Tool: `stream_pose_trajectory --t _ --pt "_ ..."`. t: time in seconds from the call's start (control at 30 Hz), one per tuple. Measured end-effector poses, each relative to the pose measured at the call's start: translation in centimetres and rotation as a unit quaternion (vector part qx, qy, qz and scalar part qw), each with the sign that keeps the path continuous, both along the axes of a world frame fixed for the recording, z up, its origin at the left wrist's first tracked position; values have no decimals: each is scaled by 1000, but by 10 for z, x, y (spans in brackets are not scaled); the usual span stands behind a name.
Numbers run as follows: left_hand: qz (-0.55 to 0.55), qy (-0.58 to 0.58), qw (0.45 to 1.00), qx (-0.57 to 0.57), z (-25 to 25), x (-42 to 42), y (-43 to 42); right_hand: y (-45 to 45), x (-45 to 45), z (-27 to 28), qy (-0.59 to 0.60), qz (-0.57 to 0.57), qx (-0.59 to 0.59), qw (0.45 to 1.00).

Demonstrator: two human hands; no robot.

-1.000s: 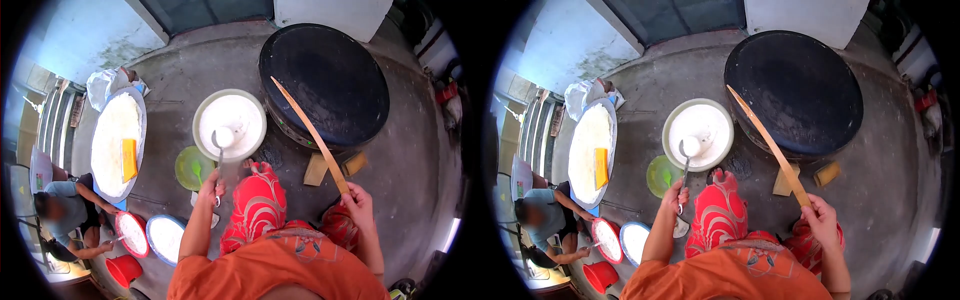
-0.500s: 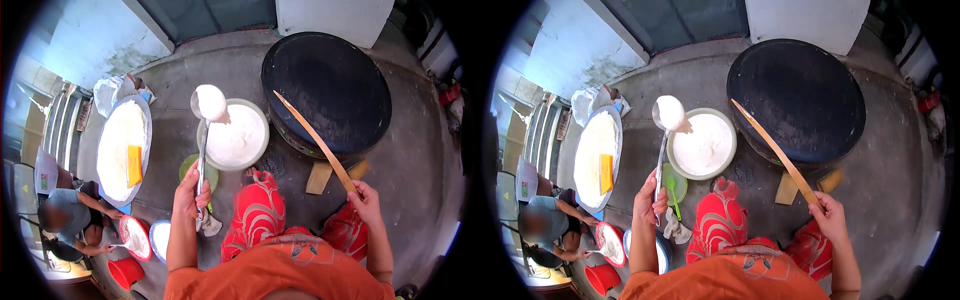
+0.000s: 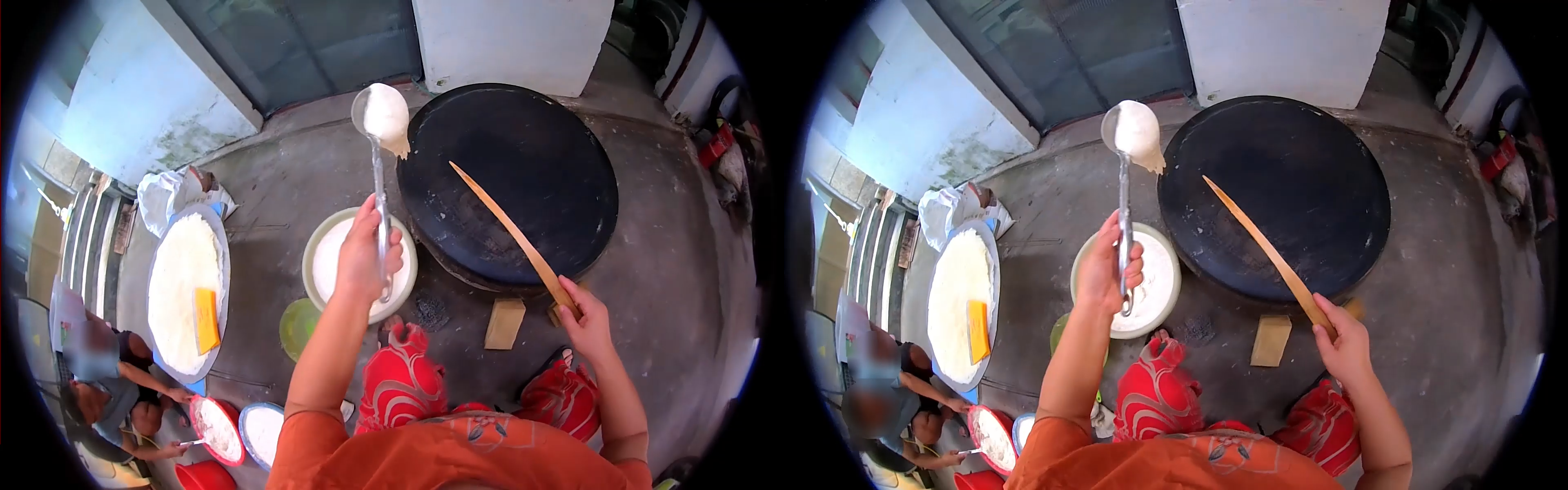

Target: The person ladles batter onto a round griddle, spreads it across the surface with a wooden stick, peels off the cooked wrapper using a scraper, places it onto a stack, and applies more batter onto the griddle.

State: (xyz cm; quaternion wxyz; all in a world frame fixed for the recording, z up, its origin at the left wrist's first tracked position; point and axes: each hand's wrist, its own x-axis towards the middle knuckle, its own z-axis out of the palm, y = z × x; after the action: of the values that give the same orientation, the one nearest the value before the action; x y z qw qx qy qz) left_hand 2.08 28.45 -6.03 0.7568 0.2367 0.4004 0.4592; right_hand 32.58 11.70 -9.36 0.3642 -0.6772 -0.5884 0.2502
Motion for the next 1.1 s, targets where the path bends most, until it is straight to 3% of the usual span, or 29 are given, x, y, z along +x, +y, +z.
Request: stream_pose_trajectory --t 0.33,0.53,0.67,0.83,1.1 --pt "23 29 999 -6 -80 68 42 78 -16 -2 -97 34 45 994" --pt "57 55 996 -48 -94 75 33 119 -30 -33 -105 58 26 992" --pt "66 93 992 -47 -89 75 30 120 -29 -19 -74 55 1 996" --pt "80 208 974 42 -84 78 16 120 -24 -47 -91 35 28 995" --pt "34 193 980 32 -99 78 51 129 -18 -48 -112 44 9 993"
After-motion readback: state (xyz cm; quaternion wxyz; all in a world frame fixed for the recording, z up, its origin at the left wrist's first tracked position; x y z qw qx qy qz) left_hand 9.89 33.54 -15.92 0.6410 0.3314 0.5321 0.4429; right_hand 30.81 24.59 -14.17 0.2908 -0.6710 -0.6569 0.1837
